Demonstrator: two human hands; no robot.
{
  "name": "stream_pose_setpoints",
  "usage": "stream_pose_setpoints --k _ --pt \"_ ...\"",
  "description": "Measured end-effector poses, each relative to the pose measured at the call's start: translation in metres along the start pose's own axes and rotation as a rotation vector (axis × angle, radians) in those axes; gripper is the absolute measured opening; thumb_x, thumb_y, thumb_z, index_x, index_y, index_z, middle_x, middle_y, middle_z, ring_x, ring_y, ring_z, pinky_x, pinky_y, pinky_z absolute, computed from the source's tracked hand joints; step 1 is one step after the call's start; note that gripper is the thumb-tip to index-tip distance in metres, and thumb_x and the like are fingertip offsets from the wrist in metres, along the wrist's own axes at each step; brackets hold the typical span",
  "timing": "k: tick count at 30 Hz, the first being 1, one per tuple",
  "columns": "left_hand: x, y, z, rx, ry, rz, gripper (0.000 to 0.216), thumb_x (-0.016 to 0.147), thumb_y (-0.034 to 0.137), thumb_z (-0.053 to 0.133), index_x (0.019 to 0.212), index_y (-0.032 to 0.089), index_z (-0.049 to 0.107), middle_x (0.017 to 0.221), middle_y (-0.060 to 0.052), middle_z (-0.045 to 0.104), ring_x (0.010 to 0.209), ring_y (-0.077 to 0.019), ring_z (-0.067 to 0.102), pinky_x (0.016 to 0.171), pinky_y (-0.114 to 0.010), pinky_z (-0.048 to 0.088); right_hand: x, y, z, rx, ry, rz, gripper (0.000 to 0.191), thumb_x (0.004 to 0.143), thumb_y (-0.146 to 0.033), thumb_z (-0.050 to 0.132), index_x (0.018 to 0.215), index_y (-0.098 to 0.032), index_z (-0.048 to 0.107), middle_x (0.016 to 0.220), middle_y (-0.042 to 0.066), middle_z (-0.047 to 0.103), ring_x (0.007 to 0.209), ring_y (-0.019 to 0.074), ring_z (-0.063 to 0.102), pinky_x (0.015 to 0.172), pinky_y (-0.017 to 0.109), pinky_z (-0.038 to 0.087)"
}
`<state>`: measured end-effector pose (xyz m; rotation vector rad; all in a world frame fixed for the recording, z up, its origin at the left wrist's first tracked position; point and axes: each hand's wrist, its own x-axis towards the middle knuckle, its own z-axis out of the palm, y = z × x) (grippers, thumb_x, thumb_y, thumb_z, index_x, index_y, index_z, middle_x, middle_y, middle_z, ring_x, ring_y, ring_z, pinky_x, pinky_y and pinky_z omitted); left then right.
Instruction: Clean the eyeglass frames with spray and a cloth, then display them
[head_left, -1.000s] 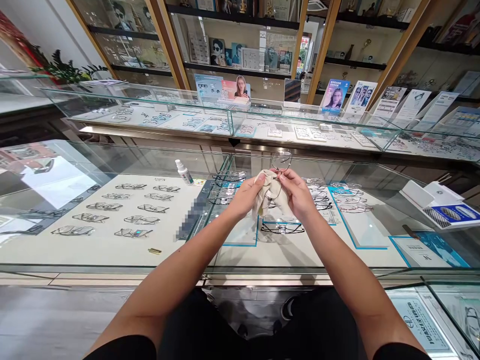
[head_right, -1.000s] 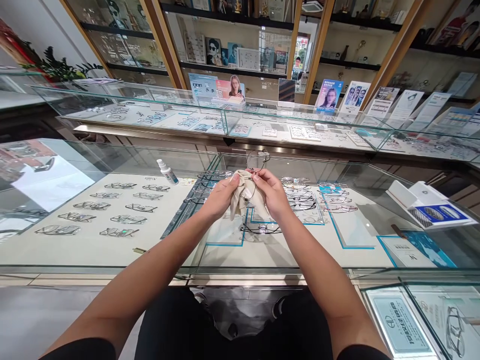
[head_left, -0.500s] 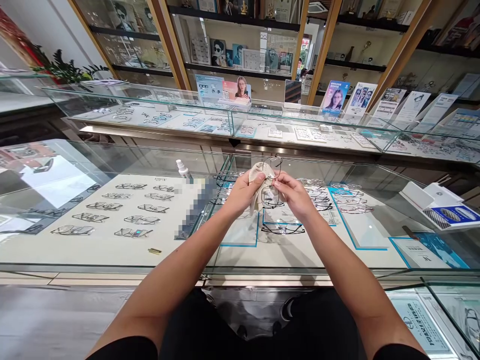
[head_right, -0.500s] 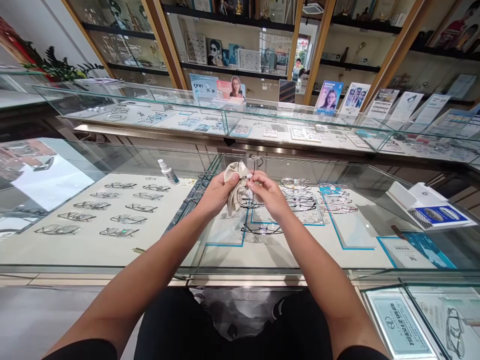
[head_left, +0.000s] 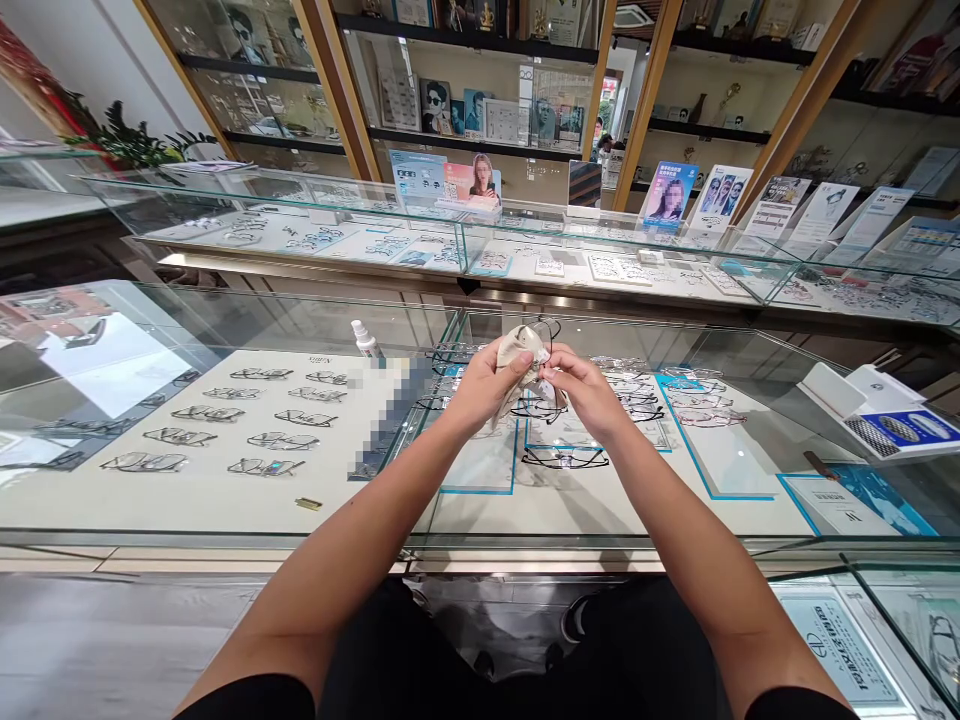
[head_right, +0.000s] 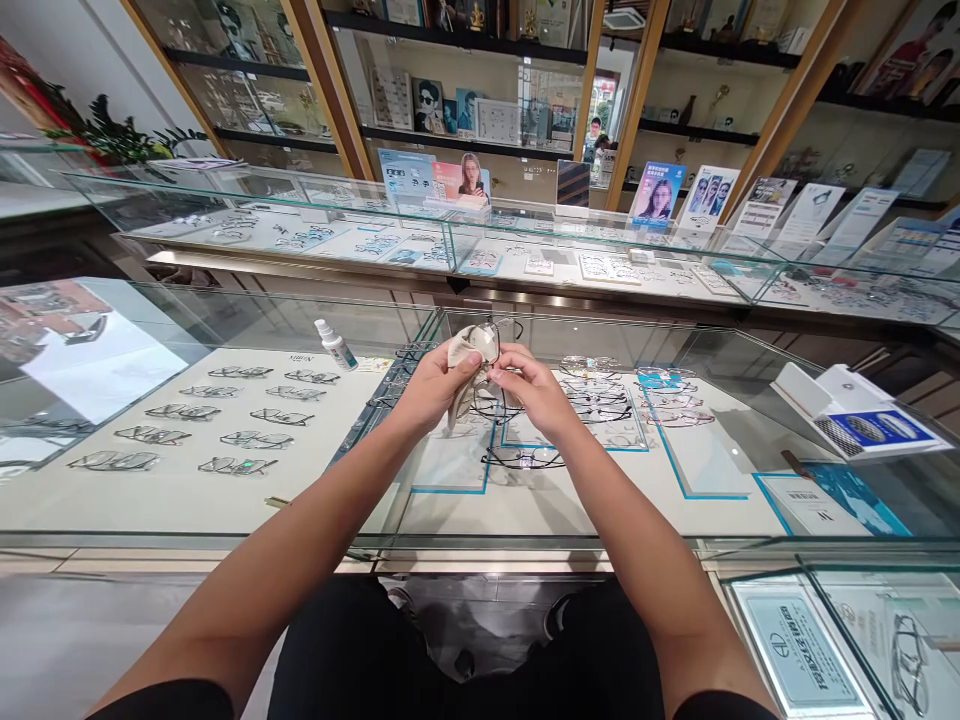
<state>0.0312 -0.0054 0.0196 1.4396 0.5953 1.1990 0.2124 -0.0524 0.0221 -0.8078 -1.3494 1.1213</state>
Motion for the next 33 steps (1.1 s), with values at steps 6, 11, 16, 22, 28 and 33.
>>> stream_pose_setpoints --k 6,11,16,22,28,33 --pt "-0.002 0.007 0.0 -0.001 0.011 -0.015 0.066 0.07 0.06 0.102 0.112 0.017 0.074 0.092 -0.001 0.07 0.078 -0.0135 0.058 0.07 -0.024 0.046 0.001 0.002 -0.001 -0.044 -0.041 -0.031 0.033 0.086 -0.053 0.087 0.078 -0.024 0.073 0.131 0.006 0.064 0.121 0.026 0.058 0.108 0.039 0.045" --pt "-0.003 0.013 0.001 -0.038 -0.042 -0.039 0.061 0.07 0.054 0.104 0.104 0.018 0.069 0.077 0.003 0.066 0.062 -0.0097 0.051 0.056 -0.023 0.04 0.0 0.002 -0.001 -0.082 -0.042 -0.034 0.04 0.088 -0.06 0.085 0.077 -0.024 0.071 0.106 0.004 0.06 0.102 0.0222 0.055 0.099 0.037 0.043" --pt "-0.002 0.014 0.001 -0.106 -0.039 -0.041 0.062 0.067 0.052 0.106 0.1 0.019 0.065 0.074 0.003 0.068 0.061 -0.0115 0.059 0.06 -0.024 0.049 -0.002 0.001 0.0 -0.038 -0.072 0.047 0.053 0.085 -0.076 0.083 0.086 -0.024 0.071 0.084 0.0 0.057 0.08 0.0179 0.044 0.078 0.033 0.037" --pt "0.0 0.007 -0.001 -0.132 -0.021 -0.03 0.059 0.074 0.058 0.102 0.099 0.021 0.063 0.081 0.002 0.071 0.065 -0.0126 0.063 0.063 -0.025 0.051 -0.002 -0.002 0.0 0.028 -0.08 0.072 0.051 0.08 -0.072 0.09 0.085 -0.023 0.077 0.092 0.002 0.067 0.085 0.0181 0.052 0.085 0.034 0.042" --pt "-0.001 0.006 -0.003 -0.113 -0.089 -0.042 0.062 0.073 0.058 0.102 0.099 0.022 0.059 0.08 0.004 0.067 0.063 -0.0112 0.06 0.06 -0.023 0.046 -0.001 -0.003 -0.003 0.084 -0.074 0.119 0.049 0.074 -0.068 0.095 0.08 -0.022 0.077 0.088 0.002 0.067 0.084 0.0173 0.052 0.084 0.034 0.042" --pt "-0.003 0.009 -0.001 -0.073 -0.114 0.005 0.065 0.067 0.052 0.107 0.104 0.02 0.065 0.083 0.001 0.072 0.07 -0.0135 0.064 0.066 -0.024 0.05 -0.001 -0.002 -0.004 0.072 -0.098 0.14 0.047 0.072 -0.066 0.097 0.078 -0.022 0.079 0.085 0.002 0.07 0.089 0.0191 0.058 0.092 0.036 0.045"
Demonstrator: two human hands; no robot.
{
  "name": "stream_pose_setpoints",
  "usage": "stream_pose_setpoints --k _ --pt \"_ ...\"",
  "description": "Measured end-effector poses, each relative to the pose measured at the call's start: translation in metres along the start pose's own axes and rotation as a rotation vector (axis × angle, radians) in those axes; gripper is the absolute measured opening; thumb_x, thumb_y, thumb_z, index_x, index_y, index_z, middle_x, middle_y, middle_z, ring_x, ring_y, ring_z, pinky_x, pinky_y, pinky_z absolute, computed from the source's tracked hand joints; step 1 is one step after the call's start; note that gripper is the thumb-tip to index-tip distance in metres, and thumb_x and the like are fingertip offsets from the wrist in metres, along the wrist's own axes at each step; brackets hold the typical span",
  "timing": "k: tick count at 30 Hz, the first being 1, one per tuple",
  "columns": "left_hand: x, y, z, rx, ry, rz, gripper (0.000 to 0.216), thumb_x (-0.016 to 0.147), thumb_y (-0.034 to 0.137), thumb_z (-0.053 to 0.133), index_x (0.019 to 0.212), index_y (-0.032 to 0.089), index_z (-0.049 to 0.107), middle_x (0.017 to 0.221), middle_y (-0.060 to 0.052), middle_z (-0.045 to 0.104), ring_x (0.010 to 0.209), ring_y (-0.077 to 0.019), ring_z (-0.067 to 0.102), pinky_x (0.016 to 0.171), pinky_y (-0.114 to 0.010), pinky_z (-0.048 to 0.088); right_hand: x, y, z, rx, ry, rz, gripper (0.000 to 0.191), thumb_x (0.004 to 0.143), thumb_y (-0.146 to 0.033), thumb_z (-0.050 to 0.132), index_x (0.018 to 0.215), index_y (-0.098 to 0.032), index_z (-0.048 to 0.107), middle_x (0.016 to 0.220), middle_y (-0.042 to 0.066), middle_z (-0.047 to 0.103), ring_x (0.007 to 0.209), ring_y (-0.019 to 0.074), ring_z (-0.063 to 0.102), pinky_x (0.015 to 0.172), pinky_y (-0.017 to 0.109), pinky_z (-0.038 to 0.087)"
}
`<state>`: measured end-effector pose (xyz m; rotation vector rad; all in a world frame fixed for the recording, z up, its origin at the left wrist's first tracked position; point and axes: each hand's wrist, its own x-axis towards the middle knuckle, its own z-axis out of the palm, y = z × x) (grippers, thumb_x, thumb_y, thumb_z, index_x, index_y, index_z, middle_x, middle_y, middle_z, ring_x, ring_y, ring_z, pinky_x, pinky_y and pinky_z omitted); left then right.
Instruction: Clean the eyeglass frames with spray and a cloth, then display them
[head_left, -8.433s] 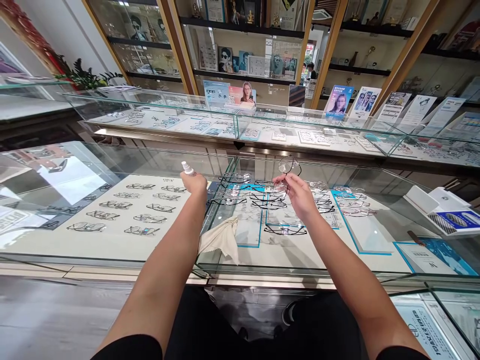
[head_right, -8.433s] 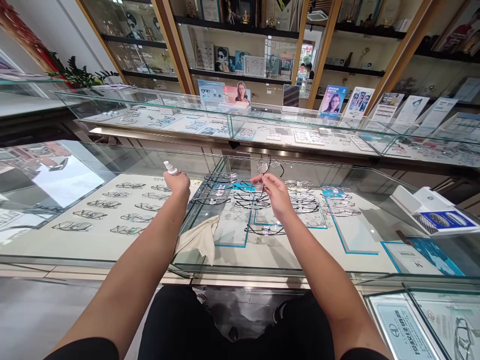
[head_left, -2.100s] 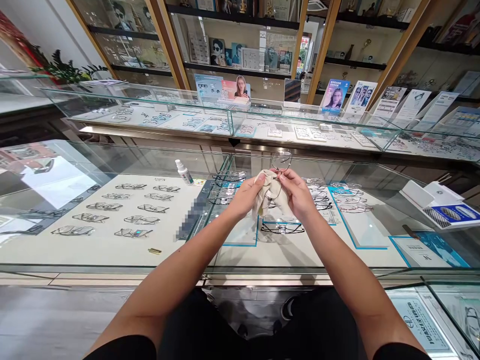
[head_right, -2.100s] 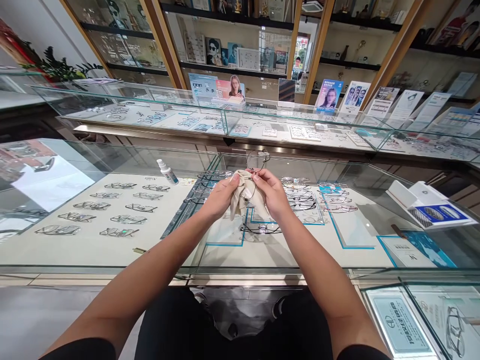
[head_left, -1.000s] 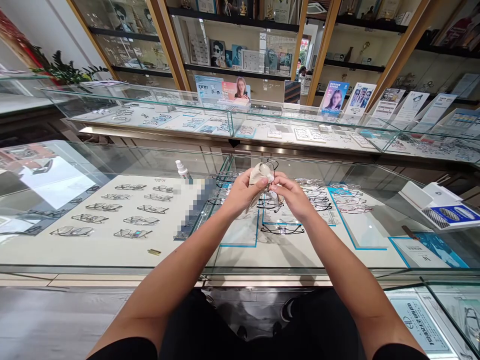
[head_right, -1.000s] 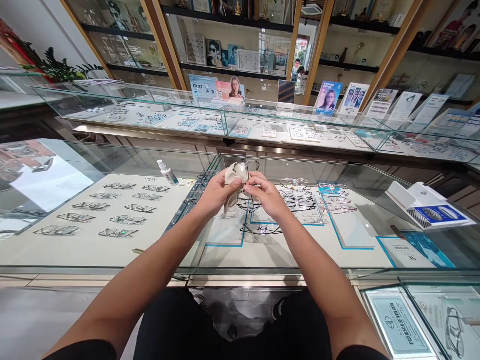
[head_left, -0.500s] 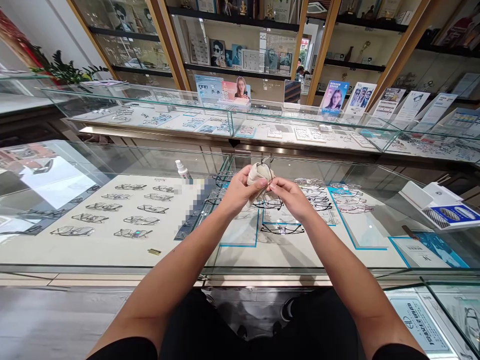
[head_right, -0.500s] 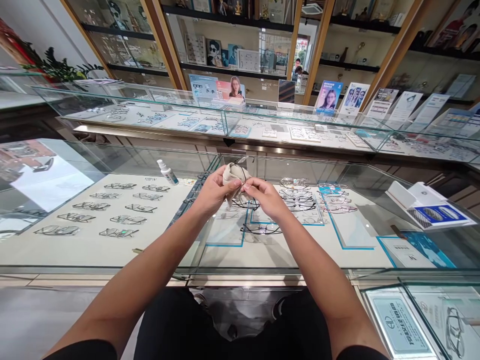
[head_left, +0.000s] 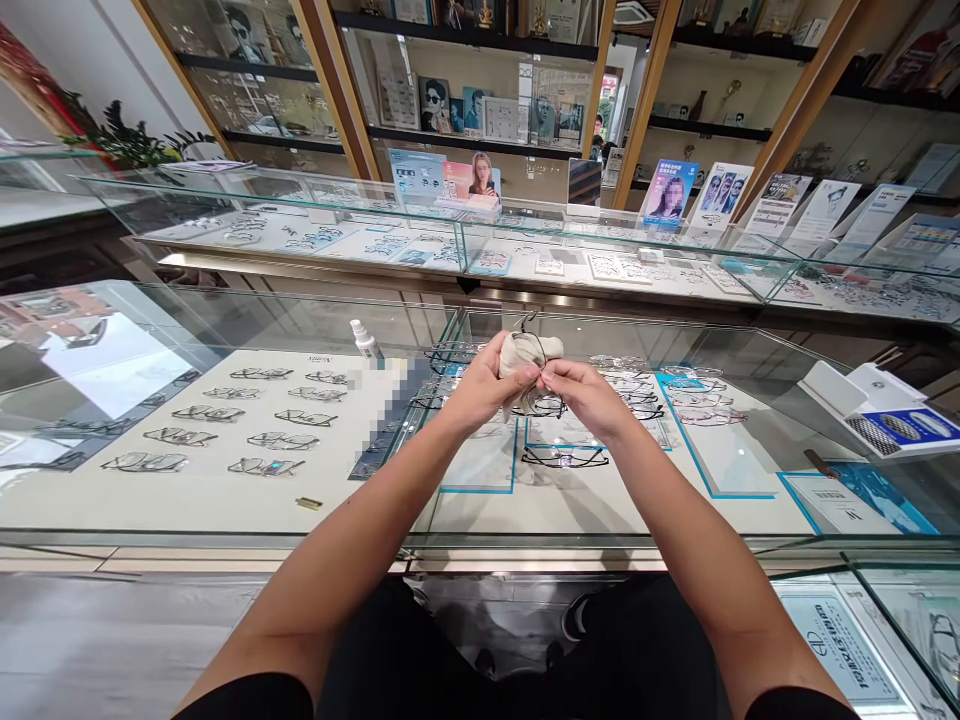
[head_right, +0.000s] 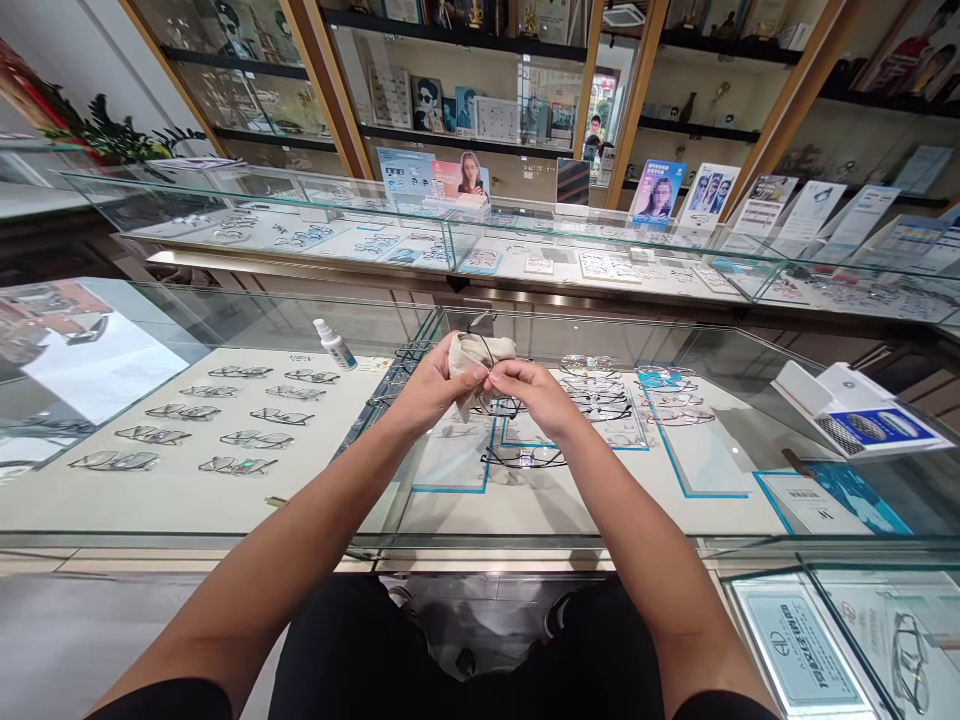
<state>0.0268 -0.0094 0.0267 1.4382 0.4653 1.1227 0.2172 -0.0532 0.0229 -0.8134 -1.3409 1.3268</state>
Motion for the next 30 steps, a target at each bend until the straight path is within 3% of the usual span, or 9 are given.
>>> stream_pose_setpoints --k 4,11,15,18,22,27,30 --pt "-0.002 0.0 0.001 -0.022 -0.034 -0.034 0.059 0.072 0.053 0.103 0.106 0.016 0.072 0.081 -0.004 0.077 0.071 -0.0174 0.069 0.07 -0.029 0.055 0.001 0.002 -0.001 -0.015 0.021 0.037 0.05 0.069 -0.066 0.097 0.078 -0.021 0.08 0.086 0.003 0.07 0.089 0.0191 0.059 0.093 0.037 0.045" --pt "-0.003 -0.003 0.008 0.04 0.09 0.023 0.056 0.069 0.061 0.102 0.081 0.019 0.069 0.063 0.0 0.07 0.055 -0.0149 0.062 0.056 -0.027 0.05 -0.001 0.001 0.009 -0.086 -0.013 -0.002 0.051 0.072 -0.069 0.096 0.073 -0.021 0.08 0.088 0.003 0.067 0.089 0.0194 0.058 0.093 0.038 0.046" --pt "-0.003 -0.003 0.008 0.076 0.136 0.027 0.061 0.083 0.077 0.087 0.073 0.02 0.065 0.055 0.0 0.063 0.048 -0.0139 0.055 0.049 -0.027 0.043 -0.002 0.001 0.014 -0.08 -0.046 -0.005 0.049 0.074 -0.069 0.094 0.074 -0.022 0.081 0.088 0.003 0.068 0.087 0.02 0.059 0.092 0.039 0.047" --pt "-0.001 -0.001 0.001 0.06 0.051 -0.013 0.067 0.088 0.085 0.075 0.076 0.019 0.071 0.062 -0.004 0.068 0.057 -0.0196 0.065 0.055 -0.031 0.05 -0.002 0.0 0.011 -0.077 0.016 -0.012 0.046 0.076 -0.067 0.092 0.075 -0.022 0.082 0.087 0.003 0.068 0.087 0.0195 0.058 0.091 0.037 0.044" --pt "0.004 0.003 -0.01 -0.011 -0.066 -0.032 0.059 0.088 0.076 0.083 0.091 0.017 0.077 0.08 -0.008 0.076 0.076 -0.0238 0.073 0.07 -0.034 0.056 -0.001 -0.004 0.004 -0.048 0.079 -0.007 0.04 0.077 -0.061 0.09 0.074 -0.022 0.082 0.083 0.002 0.067 0.082 0.0173 0.051 0.085 0.035 0.04" --pt "0.004 0.007 -0.011 -0.024 -0.066 -0.026 0.052 0.077 0.056 0.1 0.102 0.018 0.076 0.086 -0.006 0.078 0.073 -0.0196 0.07 0.068 -0.029 0.054 0.001 -0.004 0.003 -0.005 0.089 0.014 0.039 0.074 -0.059 0.089 0.072 -0.022 0.08 0.08 0.003 0.068 0.079 0.0172 0.049 0.08 0.035 0.039" --pt "0.001 0.01 -0.004 0.035 -0.038 0.002 0.054 0.071 0.053 0.104 0.097 0.018 0.073 0.08 -0.005 0.078 0.067 -0.0181 0.069 0.064 -0.028 0.052 0.002 0.001 0.006 0.013 0.086 0.034 0.042 0.072 -0.061 0.091 0.072 -0.021 0.08 0.081 0.003 0.069 0.08 0.0178 0.051 0.08 0.035 0.041"
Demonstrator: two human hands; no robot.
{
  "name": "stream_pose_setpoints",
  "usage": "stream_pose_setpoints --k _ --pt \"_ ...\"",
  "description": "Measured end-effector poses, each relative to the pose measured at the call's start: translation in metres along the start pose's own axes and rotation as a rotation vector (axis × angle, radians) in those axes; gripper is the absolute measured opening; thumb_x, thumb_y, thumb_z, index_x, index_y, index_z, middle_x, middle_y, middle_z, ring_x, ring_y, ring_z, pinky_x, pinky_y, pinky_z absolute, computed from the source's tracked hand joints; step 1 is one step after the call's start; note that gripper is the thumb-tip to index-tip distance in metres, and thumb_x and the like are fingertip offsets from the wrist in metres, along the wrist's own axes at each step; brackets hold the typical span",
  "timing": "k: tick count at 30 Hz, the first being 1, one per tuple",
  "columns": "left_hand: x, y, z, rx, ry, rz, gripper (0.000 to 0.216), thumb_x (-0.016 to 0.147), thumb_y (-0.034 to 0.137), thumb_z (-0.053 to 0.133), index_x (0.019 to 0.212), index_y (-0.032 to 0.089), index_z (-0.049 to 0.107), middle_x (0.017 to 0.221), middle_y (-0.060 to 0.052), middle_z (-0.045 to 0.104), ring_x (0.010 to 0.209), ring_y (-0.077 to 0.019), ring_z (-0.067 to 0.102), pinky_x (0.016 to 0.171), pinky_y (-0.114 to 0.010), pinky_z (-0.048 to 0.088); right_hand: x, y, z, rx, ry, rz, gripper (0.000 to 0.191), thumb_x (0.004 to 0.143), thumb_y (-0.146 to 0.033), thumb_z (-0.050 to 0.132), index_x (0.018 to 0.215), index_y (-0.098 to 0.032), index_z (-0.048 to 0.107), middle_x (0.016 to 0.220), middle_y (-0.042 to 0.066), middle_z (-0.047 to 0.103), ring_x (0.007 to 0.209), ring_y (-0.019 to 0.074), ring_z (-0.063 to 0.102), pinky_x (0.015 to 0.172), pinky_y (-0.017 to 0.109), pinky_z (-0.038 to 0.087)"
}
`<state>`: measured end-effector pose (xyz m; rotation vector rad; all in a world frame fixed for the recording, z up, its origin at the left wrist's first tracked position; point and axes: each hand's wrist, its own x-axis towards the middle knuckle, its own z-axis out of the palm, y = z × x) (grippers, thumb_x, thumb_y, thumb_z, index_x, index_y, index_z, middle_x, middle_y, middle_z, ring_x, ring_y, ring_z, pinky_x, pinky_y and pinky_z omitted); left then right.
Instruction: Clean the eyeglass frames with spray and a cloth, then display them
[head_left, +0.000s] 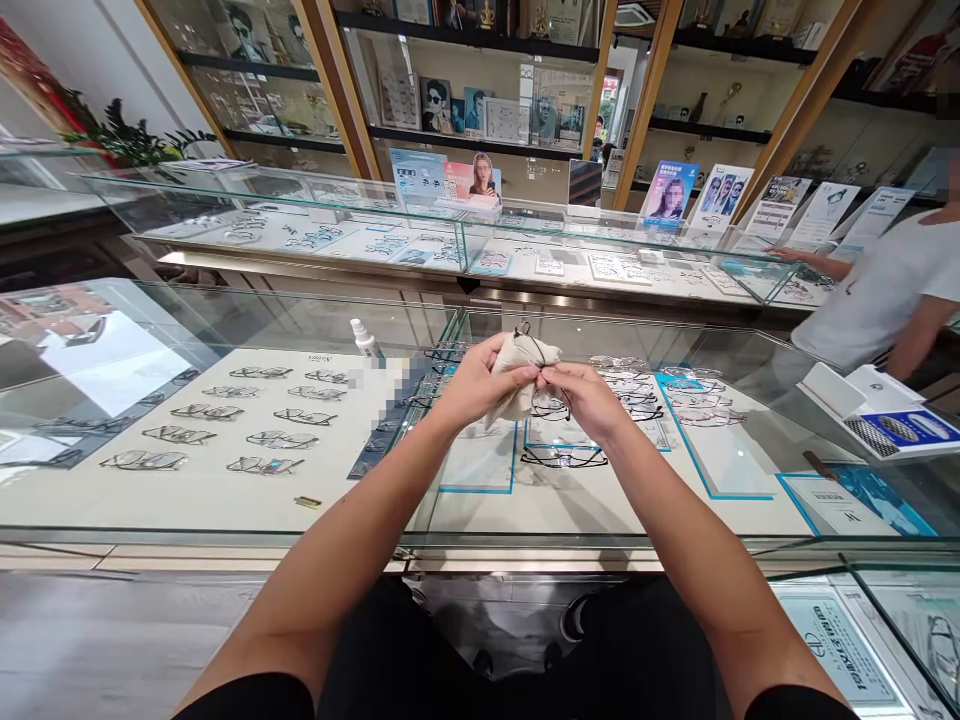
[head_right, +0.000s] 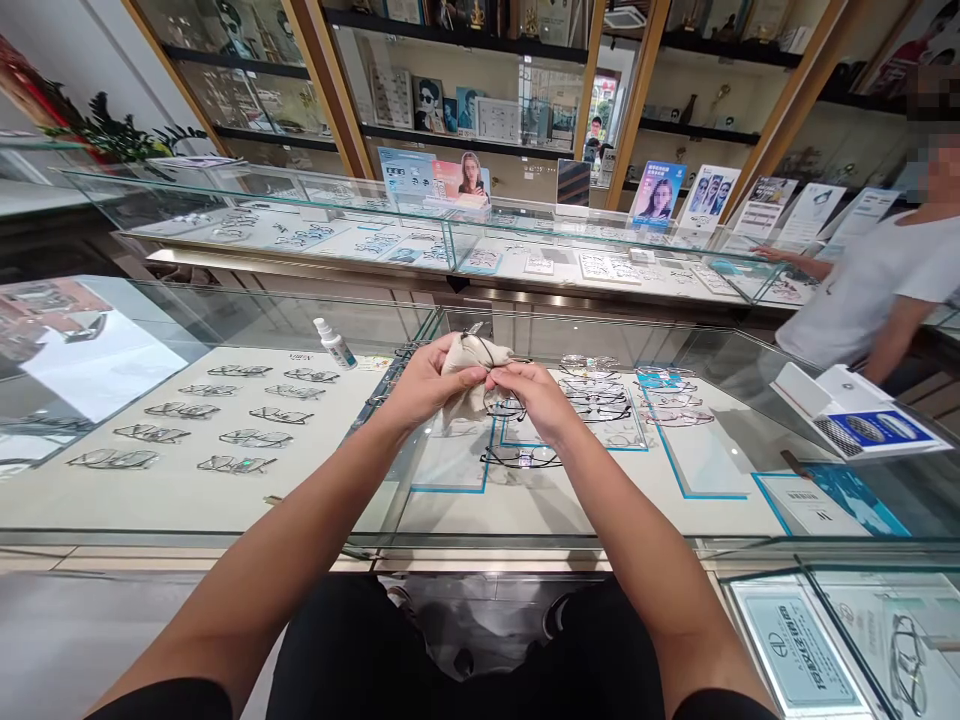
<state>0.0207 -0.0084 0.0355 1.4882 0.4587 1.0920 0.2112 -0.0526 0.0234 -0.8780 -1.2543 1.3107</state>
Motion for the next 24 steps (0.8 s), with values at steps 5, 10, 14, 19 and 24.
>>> stream_pose_setpoints --k 5,10,14,19,24 --pt "-0.005 0.001 0.008 0.112 0.077 0.047 0.056 0.078 0.067 0.095 0.082 0.02 0.066 0.066 -0.001 0.07 0.056 -0.0152 0.06 0.056 -0.028 0.046 -0.005 0.007 0.006 -0.029 -0.062 0.004 0.047 0.073 -0.066 0.094 0.072 -0.021 0.08 0.084 0.004 0.07 0.086 0.0193 0.058 0.09 0.038 0.045" --pt "-0.004 -0.005 0.005 0.181 0.191 0.114 0.065 0.09 0.081 0.077 0.072 0.02 0.064 0.063 -0.001 0.064 0.058 -0.0142 0.053 0.058 -0.03 0.044 -0.008 0.004 0.008 -0.061 -0.105 -0.009 0.047 0.074 -0.068 0.093 0.075 -0.022 0.083 0.088 0.005 0.072 0.088 0.02 0.061 0.092 0.039 0.047" --pt "0.0 -0.008 -0.003 0.008 0.066 0.034 0.06 0.089 0.077 0.081 0.084 0.018 0.073 0.078 -0.006 0.073 0.07 -0.0192 0.064 0.067 -0.032 0.051 -0.006 -0.003 0.003 -0.044 -0.049 -0.012 0.044 0.075 -0.065 0.092 0.075 -0.022 0.081 0.082 0.003 0.07 0.081 0.0183 0.054 0.082 0.036 0.044" --pt "0.001 -0.004 -0.003 -0.063 0.018 -0.008 0.052 0.076 0.057 0.101 0.101 0.017 0.076 0.084 -0.004 0.076 0.071 -0.0175 0.066 0.066 -0.029 0.05 -0.004 -0.006 -0.001 -0.019 -0.036 -0.006 0.045 0.076 -0.065 0.089 0.074 -0.021 0.078 0.073 0.001 0.061 0.071 0.0155 0.042 0.07 0.034 0.034" --pt "-0.002 -0.004 0.004 -0.013 0.035 -0.018 0.052 0.075 0.056 0.101 0.092 0.018 0.07 0.071 -0.002 0.074 0.06 -0.0164 0.065 0.059 -0.027 0.05 -0.004 0.001 0.005 0.015 -0.05 0.007 0.049 0.069 -0.067 0.095 0.071 -0.021 0.08 0.077 0.002 0.066 0.076 0.016 0.048 0.076 0.034 0.037"
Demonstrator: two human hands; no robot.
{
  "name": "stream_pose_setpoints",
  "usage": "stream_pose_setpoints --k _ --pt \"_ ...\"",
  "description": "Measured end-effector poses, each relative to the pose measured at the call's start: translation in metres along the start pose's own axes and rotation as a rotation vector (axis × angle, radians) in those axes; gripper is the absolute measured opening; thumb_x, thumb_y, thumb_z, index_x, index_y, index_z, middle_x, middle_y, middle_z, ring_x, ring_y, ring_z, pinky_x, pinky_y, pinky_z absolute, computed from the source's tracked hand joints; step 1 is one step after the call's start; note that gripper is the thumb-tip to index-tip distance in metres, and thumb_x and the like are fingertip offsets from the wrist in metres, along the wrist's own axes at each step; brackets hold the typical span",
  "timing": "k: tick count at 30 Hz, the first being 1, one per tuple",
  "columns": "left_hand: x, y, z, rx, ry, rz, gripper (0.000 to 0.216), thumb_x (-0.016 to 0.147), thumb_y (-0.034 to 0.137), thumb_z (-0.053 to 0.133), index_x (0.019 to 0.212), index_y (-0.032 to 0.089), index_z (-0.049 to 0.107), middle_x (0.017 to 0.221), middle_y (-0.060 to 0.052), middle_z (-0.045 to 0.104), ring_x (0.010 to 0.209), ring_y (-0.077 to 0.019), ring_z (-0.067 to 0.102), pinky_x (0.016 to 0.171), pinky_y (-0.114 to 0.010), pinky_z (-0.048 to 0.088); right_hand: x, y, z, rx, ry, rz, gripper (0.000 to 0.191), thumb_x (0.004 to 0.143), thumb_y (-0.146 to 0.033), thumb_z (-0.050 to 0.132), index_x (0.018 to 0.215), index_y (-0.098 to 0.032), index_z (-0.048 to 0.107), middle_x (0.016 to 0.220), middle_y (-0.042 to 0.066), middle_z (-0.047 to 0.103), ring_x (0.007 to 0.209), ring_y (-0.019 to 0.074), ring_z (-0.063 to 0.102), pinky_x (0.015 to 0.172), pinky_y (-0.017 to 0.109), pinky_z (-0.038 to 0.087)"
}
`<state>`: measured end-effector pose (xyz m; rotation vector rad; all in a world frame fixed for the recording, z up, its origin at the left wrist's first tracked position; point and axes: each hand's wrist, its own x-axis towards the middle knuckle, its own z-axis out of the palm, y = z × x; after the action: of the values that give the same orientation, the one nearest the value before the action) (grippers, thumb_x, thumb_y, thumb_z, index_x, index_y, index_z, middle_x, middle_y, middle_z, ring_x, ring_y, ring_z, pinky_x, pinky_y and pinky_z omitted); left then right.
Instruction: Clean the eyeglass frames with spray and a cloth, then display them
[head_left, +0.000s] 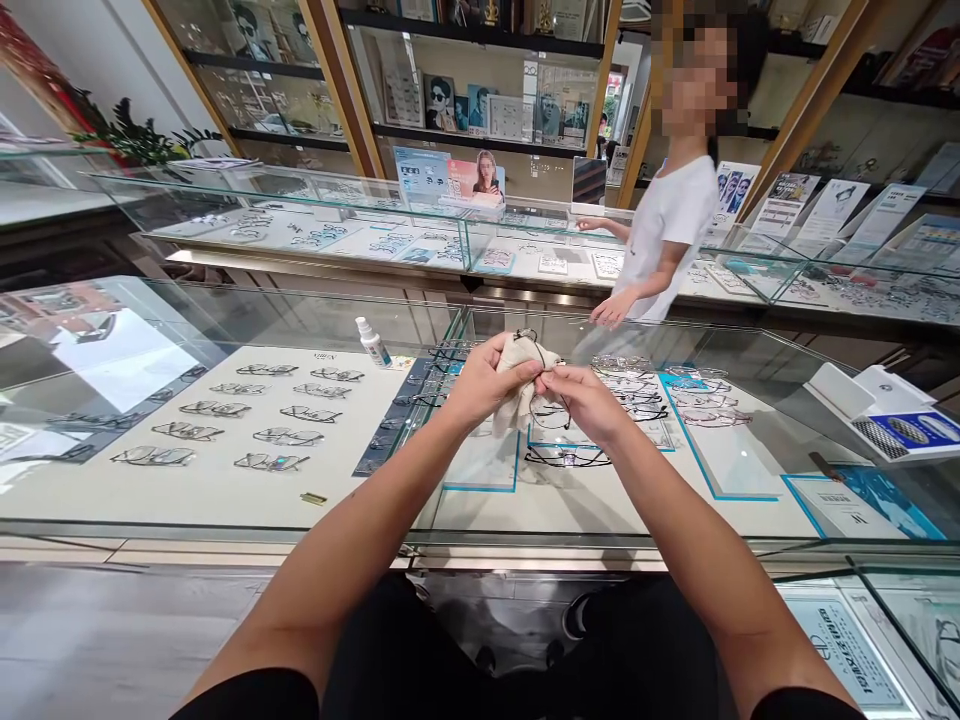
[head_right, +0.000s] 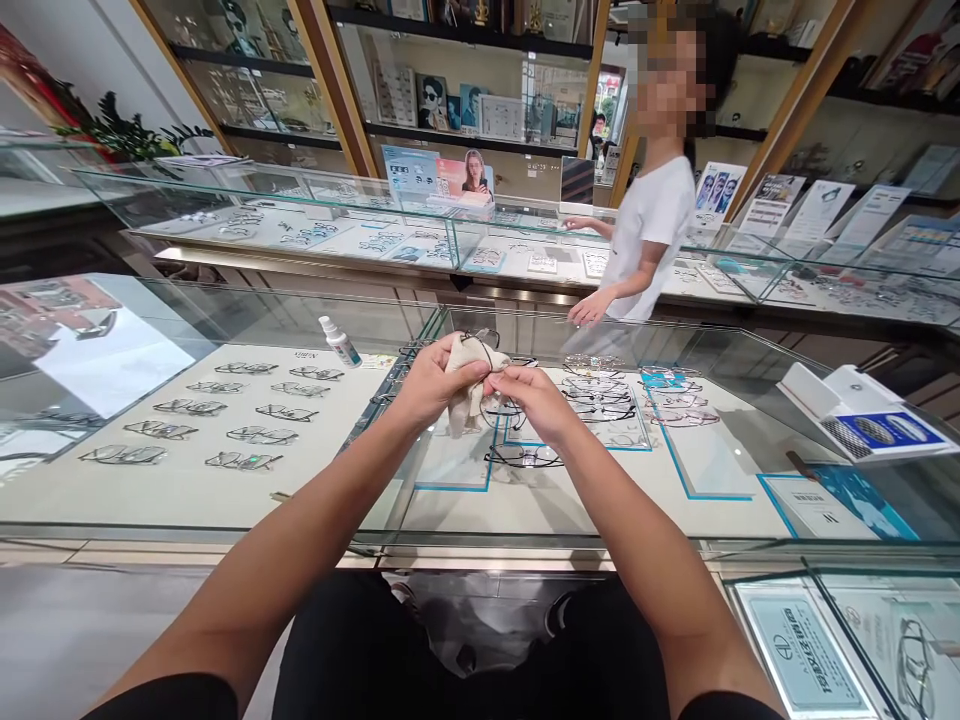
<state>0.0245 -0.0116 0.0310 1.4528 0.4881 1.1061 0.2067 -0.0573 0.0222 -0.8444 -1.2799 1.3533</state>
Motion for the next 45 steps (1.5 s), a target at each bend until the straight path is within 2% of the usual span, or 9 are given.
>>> stream_pose_setpoints --k 5,10,12,16,21,25,28,39,45 --pt "0.0 -0.01 -0.001 0.05 0.166 0.05 0.059 0.084 0.072 0.089 0.077 0.019 0.064 0.064 0.0 0.068 0.055 -0.0119 0.058 0.054 -0.024 0.044 0.0 0.008 0.005 -0.015 -0.024 0.013 0.053 0.067 -0.072 0.097 0.071 -0.022 0.079 0.081 0.003 0.071 0.085 0.0192 0.056 0.088 0.036 0.043" --pt "0.006 -0.014 -0.003 -0.071 0.079 -0.045 0.069 0.084 0.084 0.08 0.083 0.016 0.073 0.067 -0.005 0.073 0.061 -0.0189 0.069 0.06 -0.029 0.053 0.001 0.006 0.0 -0.042 0.0 -0.06 0.05 0.074 -0.072 0.093 0.076 -0.024 0.082 0.085 0.004 0.071 0.088 0.021 0.058 0.093 0.038 0.045" --pt "0.009 -0.015 -0.004 -0.131 0.116 -0.03 0.069 0.081 0.084 0.083 0.089 0.016 0.076 0.07 -0.005 0.075 0.067 -0.0217 0.073 0.063 -0.03 0.055 0.002 0.002 -0.005 -0.042 0.032 -0.111 0.046 0.076 -0.07 0.092 0.076 -0.025 0.081 0.088 0.004 0.07 0.092 0.0223 0.059 0.096 0.038 0.046" --pt "0.013 -0.018 -0.008 -0.163 0.232 0.006 0.069 0.078 0.082 0.087 0.097 0.016 0.078 0.076 -0.006 0.078 0.078 -0.0238 0.078 0.071 -0.03 0.058 0.002 -0.008 -0.012 0.033 0.125 -0.23 0.04 0.079 -0.064 0.093 0.076 -0.026 0.08 0.114 0.007 0.073 0.118 0.0282 0.064 0.107 0.041 0.048" --pt "0.005 -0.022 -0.003 -0.03 0.104 -0.077 0.069 0.084 0.084 0.08 0.095 0.016 0.079 0.086 -0.006 0.079 0.081 -0.0214 0.074 0.074 -0.028 0.055 0.003 -0.013 -0.016 0.091 0.178 -0.254 0.041 0.079 -0.065 0.093 0.079 -0.027 0.078 0.143 0.007 0.075 0.148 0.0339 0.056 0.116 0.044 0.048" --pt "-0.004 -0.021 0.008 0.059 -0.05 -0.155 0.074 0.083 0.091 0.074 0.084 0.017 0.074 0.078 -0.003 0.072 0.072 -0.0187 0.065 0.066 -0.028 0.048 0.003 -0.01 -0.013 0.096 0.19 -0.203 0.045 0.074 -0.068 0.095 0.081 -0.027 0.079 0.147 0.007 0.075 0.148 0.0344 0.058 0.115 0.044 0.05" --pt "-0.006 -0.019 0.012 0.057 -0.098 -0.177 0.076 0.081 0.093 0.074 0.086 0.017 0.071 0.077 -0.001 0.068 0.069 -0.0159 0.059 0.065 -0.026 0.044 0.002 -0.009 -0.009 0.106 0.172 -0.189 0.044 0.074 -0.068 0.096 0.08 -0.028 0.08 0.146 0.007 0.076 0.147 0.0331 0.06 0.116 0.044 0.05" --pt "-0.009 -0.01 0.014 0.031 -0.167 -0.126 0.063 0.079 0.074 0.09 0.088 0.016 0.066 0.075 0.001 0.059 0.066 -0.0108 0.049 0.061 -0.024 0.038 0.004 -0.002 -0.003 0.214 0.133 -0.157 0.041 0.072 -0.064 0.1 0.08 -0.028 0.081 0.128 0.006 0.083 0.134 0.028 0.067 0.112 0.039 0.055" --pt "-0.01 -0.012 0.022 -0.012 -0.071 -0.115 0.064 0.067 0.06 0.103 0.095 0.016 0.065 0.077 0.003 0.06 0.066 -0.0093 0.05 0.061 -0.022 0.038 0.003 0.002 0.005 0.247 0.142 -0.126 0.045 0.07 -0.065 0.101 0.081 -0.027 0.08 0.117 0.005 0.083 0.124 0.0268 0.069 0.111 0.039 0.055"
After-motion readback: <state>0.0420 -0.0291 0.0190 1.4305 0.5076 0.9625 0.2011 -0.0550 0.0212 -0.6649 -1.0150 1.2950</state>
